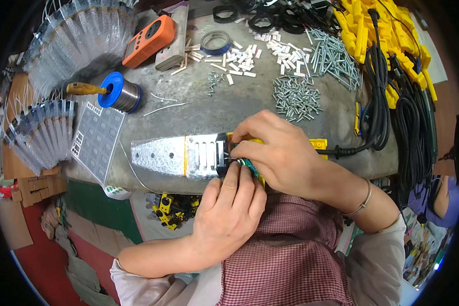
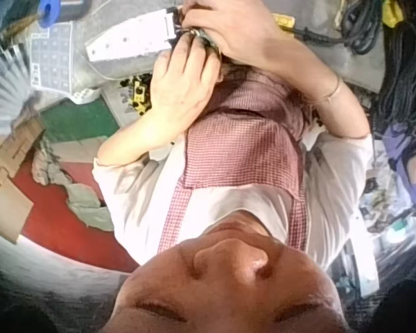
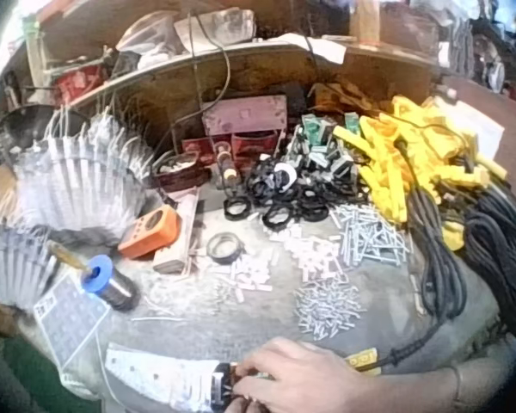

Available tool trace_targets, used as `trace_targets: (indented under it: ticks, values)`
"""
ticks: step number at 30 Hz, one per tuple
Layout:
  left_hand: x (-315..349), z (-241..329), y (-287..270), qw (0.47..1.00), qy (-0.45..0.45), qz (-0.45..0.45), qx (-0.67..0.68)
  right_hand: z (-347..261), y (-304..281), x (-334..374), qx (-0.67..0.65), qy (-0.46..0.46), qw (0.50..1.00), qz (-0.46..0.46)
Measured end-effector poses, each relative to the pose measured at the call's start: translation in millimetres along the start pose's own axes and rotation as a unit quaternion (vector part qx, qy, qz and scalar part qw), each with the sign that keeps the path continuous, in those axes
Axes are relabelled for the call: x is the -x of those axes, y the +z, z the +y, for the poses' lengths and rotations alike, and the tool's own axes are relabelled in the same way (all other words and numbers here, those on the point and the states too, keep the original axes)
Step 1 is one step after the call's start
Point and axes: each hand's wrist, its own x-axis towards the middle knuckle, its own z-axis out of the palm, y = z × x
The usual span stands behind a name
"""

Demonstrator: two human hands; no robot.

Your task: Assembling a handheld electronic device by soldering wires to a circuit board and securing the plastic casing with screws.

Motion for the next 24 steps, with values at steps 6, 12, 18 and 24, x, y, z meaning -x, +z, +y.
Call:
trace_targets:
  ticks: [6,12,18,24]
  values:
    - [-9,-2,-9,0.999,0.007,-0.027,-0.042,-7,-3,1,0.043,-0.011,0.999,0.001]
    - [-10,1,-7,0.995,0.022,-0.072,-0.069,-8,-13,2,0.012,0.035,0.998,0.047]
    - [-8,-1,-5,0.995,0.056,-0.048,-0.073,-2,-4,-2,0.054,0.021,0.997,0.054]
    - [-5,-4,1,0.995,0.063,-0.012,-0.082,0,5,0,0.089,0.011,0.996,0.026]
